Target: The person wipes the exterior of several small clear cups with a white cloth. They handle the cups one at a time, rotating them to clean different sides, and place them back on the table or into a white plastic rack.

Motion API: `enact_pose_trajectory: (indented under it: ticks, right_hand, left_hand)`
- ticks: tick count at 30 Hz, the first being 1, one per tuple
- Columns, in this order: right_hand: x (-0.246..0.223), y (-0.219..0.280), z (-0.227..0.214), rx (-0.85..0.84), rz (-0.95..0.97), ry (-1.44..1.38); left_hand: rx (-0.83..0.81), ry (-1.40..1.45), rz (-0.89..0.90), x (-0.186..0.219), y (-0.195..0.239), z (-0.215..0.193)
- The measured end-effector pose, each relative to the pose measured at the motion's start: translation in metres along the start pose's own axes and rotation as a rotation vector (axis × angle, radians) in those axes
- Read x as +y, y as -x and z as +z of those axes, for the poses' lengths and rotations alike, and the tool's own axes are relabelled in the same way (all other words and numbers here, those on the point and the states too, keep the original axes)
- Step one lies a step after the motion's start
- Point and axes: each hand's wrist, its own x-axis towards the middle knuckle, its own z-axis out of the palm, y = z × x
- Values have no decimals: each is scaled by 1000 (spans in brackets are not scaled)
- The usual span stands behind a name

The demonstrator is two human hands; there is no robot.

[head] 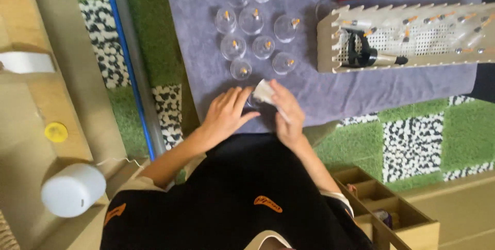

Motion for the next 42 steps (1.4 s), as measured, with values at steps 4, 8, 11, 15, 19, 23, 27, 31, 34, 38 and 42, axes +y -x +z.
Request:
enact_pose_trajectory:
  ticks: [4,8,11,15,19,23,27,31,34,38,42]
  right_hand:
    - [0,0,14,-102,14,-72]
    - [5,3,13,-145,133,-296]
    - [10,4,10,-102,224,-476]
    - [17,-2,14,-63,295,-568]
    - [14,-5,13,-85,322,-462]
    - [15,-3,11,-58,325,-443]
    - [15,-2,10,-30,312,-453]
    - [33,15,12,72,355,-653]
    - [43,28,14,151,402,-749]
    - [38,24,12,178,487,-662]
    - [40,27,10,112,518,-541]
  left_hand:
    - [121,15,-40,0,-4,7]
    - [204,94,-34,5,-13,3]
    - [249,101,33,6,-13,5]
    - [310,95,79,3,-17,5]
    - [347,92,77,5,-19,9]
    - [383,123,63,3,-21,10]
    - [382,200,54,4,-22,8]
    - [393,264,13,4,-21,10]
    - [400,301,-4,5,-19,9]
    - [434,360,8,3,-20,10]
    - [457,398,20,2,-17,13]
